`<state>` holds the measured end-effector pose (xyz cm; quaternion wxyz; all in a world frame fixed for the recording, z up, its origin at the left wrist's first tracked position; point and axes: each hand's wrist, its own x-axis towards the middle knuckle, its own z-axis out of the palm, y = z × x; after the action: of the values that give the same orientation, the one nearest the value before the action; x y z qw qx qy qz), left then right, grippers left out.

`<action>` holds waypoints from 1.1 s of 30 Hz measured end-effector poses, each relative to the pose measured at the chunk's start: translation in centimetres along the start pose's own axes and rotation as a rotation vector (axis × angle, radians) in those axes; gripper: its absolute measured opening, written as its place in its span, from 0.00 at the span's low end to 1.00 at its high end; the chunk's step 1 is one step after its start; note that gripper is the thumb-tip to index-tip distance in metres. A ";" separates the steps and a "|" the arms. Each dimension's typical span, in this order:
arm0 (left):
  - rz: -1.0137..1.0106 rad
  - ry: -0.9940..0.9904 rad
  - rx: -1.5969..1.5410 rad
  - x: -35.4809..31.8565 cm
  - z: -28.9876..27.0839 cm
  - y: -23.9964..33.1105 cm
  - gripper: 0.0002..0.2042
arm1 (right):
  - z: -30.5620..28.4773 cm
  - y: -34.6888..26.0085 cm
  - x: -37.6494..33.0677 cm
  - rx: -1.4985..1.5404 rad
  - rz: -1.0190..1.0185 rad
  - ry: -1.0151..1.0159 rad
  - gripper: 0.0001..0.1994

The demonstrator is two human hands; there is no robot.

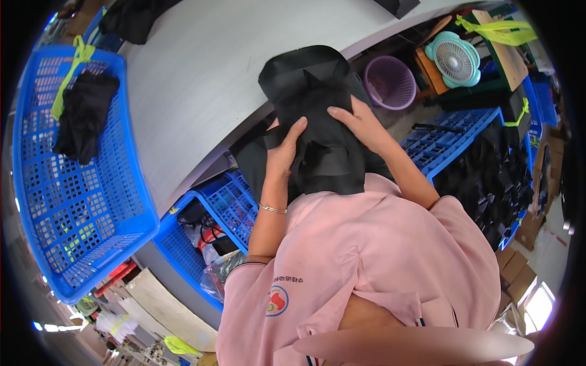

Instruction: The person is inspecting and sorting black fabric components, possibly parts of sports or outdoor equipment, at a workstation.

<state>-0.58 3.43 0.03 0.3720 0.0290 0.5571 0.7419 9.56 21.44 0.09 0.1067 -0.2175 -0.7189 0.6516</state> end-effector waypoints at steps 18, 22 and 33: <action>0.081 0.200 -0.200 3.1 -2.4 3.0 0.25 | -8.0 2.3 -7.7 0.169 0.284 0.007 0.27; -0.057 0.052 -0.117 3.4 3.2 1.7 0.26 | -5.7 1.0 -10.2 0.450 0.232 0.017 0.42; 0.066 -0.425 0.295 -2.9 16.1 -6.9 0.10 | -12.8 4.5 -20.1 0.936 0.013 0.455 0.30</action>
<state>12.46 15.37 1.34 0.4479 0.2561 0.5674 0.6418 33.69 24.01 -0.09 0.3419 -0.2872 -0.3079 0.8401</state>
